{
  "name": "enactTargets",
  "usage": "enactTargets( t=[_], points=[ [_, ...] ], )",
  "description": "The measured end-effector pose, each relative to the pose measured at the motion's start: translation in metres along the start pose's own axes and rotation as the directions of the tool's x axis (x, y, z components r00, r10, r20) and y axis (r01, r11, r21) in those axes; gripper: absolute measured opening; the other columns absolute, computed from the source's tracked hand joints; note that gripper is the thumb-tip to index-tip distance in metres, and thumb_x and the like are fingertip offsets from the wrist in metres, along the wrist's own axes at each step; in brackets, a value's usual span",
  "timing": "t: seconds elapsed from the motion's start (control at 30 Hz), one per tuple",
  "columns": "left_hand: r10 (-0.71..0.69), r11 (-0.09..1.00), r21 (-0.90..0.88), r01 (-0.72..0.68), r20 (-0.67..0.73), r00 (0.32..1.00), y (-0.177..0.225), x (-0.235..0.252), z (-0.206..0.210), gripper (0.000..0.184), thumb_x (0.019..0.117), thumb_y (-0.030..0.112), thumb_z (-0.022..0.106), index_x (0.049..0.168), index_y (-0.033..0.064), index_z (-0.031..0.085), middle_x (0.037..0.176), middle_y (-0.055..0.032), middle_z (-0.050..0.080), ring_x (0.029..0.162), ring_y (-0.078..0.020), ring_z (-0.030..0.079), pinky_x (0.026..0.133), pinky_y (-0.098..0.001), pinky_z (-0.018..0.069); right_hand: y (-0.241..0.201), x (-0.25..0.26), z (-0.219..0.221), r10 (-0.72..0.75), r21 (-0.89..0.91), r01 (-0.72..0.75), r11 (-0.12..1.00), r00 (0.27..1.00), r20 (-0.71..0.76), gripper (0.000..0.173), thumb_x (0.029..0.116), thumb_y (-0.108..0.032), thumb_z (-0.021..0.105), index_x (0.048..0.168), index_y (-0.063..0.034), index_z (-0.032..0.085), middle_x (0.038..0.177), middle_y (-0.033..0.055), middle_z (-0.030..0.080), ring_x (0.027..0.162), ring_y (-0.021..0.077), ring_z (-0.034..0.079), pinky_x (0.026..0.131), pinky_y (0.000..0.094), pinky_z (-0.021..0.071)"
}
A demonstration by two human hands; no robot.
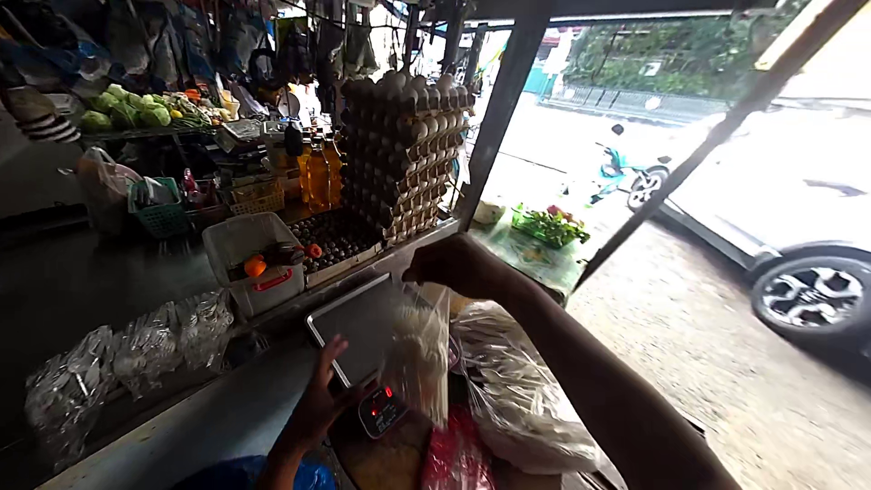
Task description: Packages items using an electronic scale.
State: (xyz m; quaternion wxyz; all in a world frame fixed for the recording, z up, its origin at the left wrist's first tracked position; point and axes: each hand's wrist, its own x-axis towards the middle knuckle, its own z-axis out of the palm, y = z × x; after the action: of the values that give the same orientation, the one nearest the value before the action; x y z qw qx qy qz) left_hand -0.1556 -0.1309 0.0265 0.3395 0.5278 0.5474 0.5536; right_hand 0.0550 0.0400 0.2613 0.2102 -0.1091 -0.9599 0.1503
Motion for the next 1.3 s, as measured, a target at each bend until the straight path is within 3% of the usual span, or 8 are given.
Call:
enactTargets(
  t=[0.13,0.23,0.53,0.73,0.83,0.97,1.1,1.3],
  points=[
    [0.078,0.940,-0.333,0.073,0.418,0.905,0.031,0.029,0.070,0.129,0.0691,0.049,0.090,0.158,-0.0029,0.011,0.139,-0.0112,0.058,0.121,-0.0126,0.062,0.101,-0.0325,0.0545,-0.004,-0.040,0.019,-0.097,0.029,0.097,0.995,0.995,-0.013,0.026,0.0975,-0.021,0.064,0.084,-0.0021,0.075,0.071,0.0048,0.068,0.067,0.0113,0.063,0.065,0.0321,0.0513],
    [0.063,0.902,-0.394,0.178,0.527,0.847,0.019,0.022,0.112,0.107,0.0719,0.033,0.091,0.151,-0.0079,0.031,0.131,-0.0111,0.061,0.113,-0.0118,0.065,0.096,-0.0292,0.0568,0.003,-0.089,0.029,-0.034,0.078,0.039,0.996,0.997,-0.069,0.029,0.0969,-0.021,0.065,0.079,0.0000,0.073,0.069,0.0053,0.065,0.070,0.0104,0.060,0.068,0.0268,0.0483],
    [-0.194,0.977,0.185,0.110,0.539,0.820,-0.023,-0.023,0.179,0.098,0.0766,0.024,0.086,0.150,-0.0156,0.035,0.152,-0.0337,0.042,0.143,-0.0385,0.042,0.120,-0.0441,0.0309,-0.001,-0.229,0.136,0.190,0.392,-0.239,0.888,0.969,0.161,0.023,0.0934,-0.016,0.071,0.081,0.0037,0.075,0.082,0.0144,0.072,0.093,0.0297,0.067,0.092,0.0452,0.0506],
    [0.049,0.998,0.018,-0.063,0.436,0.899,-0.085,-0.027,0.218,0.090,0.0675,0.034,0.090,0.136,-0.0109,0.051,0.133,-0.0280,0.058,0.125,-0.0334,0.057,0.108,-0.0439,0.0466,0.008,-0.274,0.126,0.630,0.310,-0.550,0.776,0.705,-0.326,0.040,0.1046,-0.029,0.049,0.131,-0.0029,0.066,0.144,0.0153,0.058,0.135,0.0232,0.054,0.112,0.0426,0.0457],
    [-0.040,0.999,0.022,0.033,0.500,0.865,-0.094,-0.030,0.223,0.117,0.0646,0.040,0.092,0.153,-0.0060,0.032,0.144,-0.0274,0.050,0.132,-0.0322,0.052,0.111,-0.0440,0.0452,0.015,-0.289,0.168,0.776,0.142,-0.763,0.630,0.628,-0.064,0.062,0.1046,-0.034,0.051,0.155,-0.0007,0.040,0.163,0.0202,0.034,0.152,0.0355,0.032,0.124,0.0564,0.0255],
    [-0.095,0.990,0.144,-0.002,0.658,0.747,-0.096,-0.034,0.219,0.117,0.0694,0.026,0.089,0.158,-0.0087,0.021,0.164,-0.0298,0.023,0.153,-0.0387,0.026,0.125,-0.0467,0.0236,0.008,-0.309,0.223,0.714,0.037,-0.718,0.696,0.696,0.070,0.071,0.1057,-0.048,0.040,0.158,0.0002,0.035,0.164,0.0175,0.034,0.154,0.0361,0.027,0.122,0.0647,0.0176],
    [-0.114,0.985,0.171,-0.001,0.659,0.744,-0.089,-0.030,0.221,0.089,0.0725,0.018,0.086,0.144,-0.0152,0.044,0.146,-0.0338,0.049,0.141,-0.0417,0.045,0.120,-0.0472,0.0321,0.000,-0.306,0.224,0.583,-0.109,-0.604,0.790,0.794,-0.175,0.073,0.1032,-0.049,0.039,0.153,0.0048,0.042,0.159,0.0192,0.042,0.149,0.0362,0.039,0.117,0.0661,0.0277],
    [-0.270,0.956,0.271,0.112,0.666,0.696,-0.097,-0.009,0.233,0.080,0.0779,0.026,0.083,0.141,-0.0112,0.049,0.135,-0.0275,0.060,0.128,-0.0323,0.058,0.113,-0.0454,0.0423,0.027,-0.304,0.200,0.667,0.249,-0.672,0.698,0.736,0.116,0.060,0.1063,-0.034,0.043,0.159,-0.0060,0.035,0.166,0.0127,0.032,0.156,0.0315,0.023,0.124,0.0631,0.0123]
  ],
)
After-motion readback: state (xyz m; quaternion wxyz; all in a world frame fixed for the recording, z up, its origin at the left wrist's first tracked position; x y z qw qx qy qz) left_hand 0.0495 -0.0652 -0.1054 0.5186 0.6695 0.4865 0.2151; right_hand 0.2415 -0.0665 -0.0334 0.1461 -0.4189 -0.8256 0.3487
